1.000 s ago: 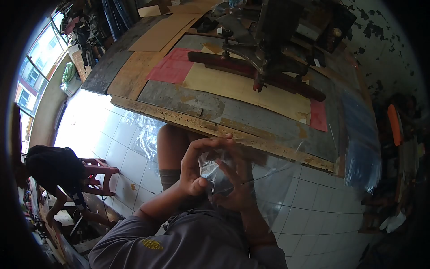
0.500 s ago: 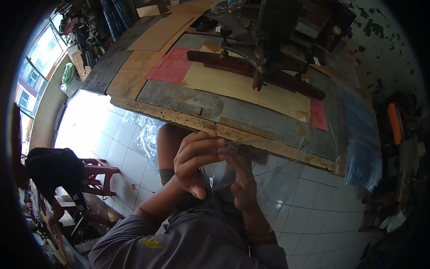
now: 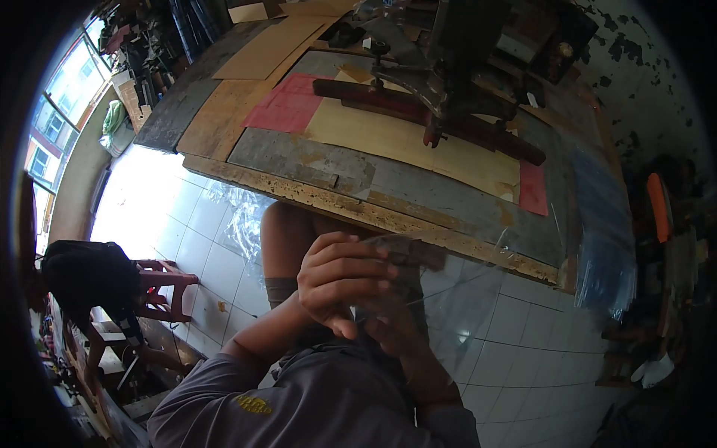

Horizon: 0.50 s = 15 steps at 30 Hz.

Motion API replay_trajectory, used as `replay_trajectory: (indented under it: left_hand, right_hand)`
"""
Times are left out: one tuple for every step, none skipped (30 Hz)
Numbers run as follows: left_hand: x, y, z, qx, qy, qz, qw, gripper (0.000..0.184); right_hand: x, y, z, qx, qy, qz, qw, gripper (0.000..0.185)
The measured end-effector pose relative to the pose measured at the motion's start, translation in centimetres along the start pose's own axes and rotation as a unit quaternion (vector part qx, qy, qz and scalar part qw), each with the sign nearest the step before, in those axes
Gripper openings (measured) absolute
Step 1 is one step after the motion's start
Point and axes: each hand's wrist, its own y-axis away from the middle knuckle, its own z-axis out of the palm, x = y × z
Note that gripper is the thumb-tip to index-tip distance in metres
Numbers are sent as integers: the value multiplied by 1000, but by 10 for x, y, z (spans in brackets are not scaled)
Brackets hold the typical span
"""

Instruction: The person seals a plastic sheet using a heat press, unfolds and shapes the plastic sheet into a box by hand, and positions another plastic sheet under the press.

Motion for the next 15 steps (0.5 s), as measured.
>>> replay_trajectory:
  left_hand:
    - [6,-1,-2,-5,2,7,1000,69]
    - [13,-2,-6,-18,7,2,1000,54]
    - [17,1,-9,-29,7,-7,1000,50]
    - [19,5,-11,-41,8,-16,999,45]
    - [20,7,-14,-54,8,-24,998,40]
    - [23,8,-19,-59,13,-49,997,25]
    - [22,9,-23,-66,16,-69,995,22]
    - [20,10,-27,-74,19,-89,993,19]
    - [20,9,-30,-83,21,-109,990,20]
    - [21,7,-31,-79,26,-137,987,23]
    - [21,9,-32,-75,26,-144,986,23]
    - [20,11,-32,-71,26,-151,986,23]
    - [19,13,-33,-67,25,-157,985,23]
    - [18,14,-34,-66,25,-160,985,21]
    - [18,14,-34,-65,24,-163,984,20]
  right_hand:
    - [2,0,0,-15,-61,-15,998,57]
    - [3,1,0,14,-74,0,997,56]
    - [-2,-2,5,45,-85,16,995,55]
    - [-3,-6,2,56,-65,-7,996,54]
    - [-5,-9,0,68,-45,-30,996,53]
    - [-2,-14,-6,57,7,-91,994,51]
    - [-1,-19,-10,46,58,-151,986,49]
    - [-2,-23,-14,51,108,-172,978,47]
    - [-4,-25,-19,56,158,-192,967,45]
    - [-5,-25,-23,61,206,-211,954,43]
    - [-6,-24,-25,67,220,-207,951,41]
    - [-5,-23,-26,72,234,-204,948,39]
    - [-5,-22,-27,77,248,-201,945,37]
    - [-4,-23,-27,85,230,-208,947,40]
    - [-2,-24,-26,93,212,-216,949,44]
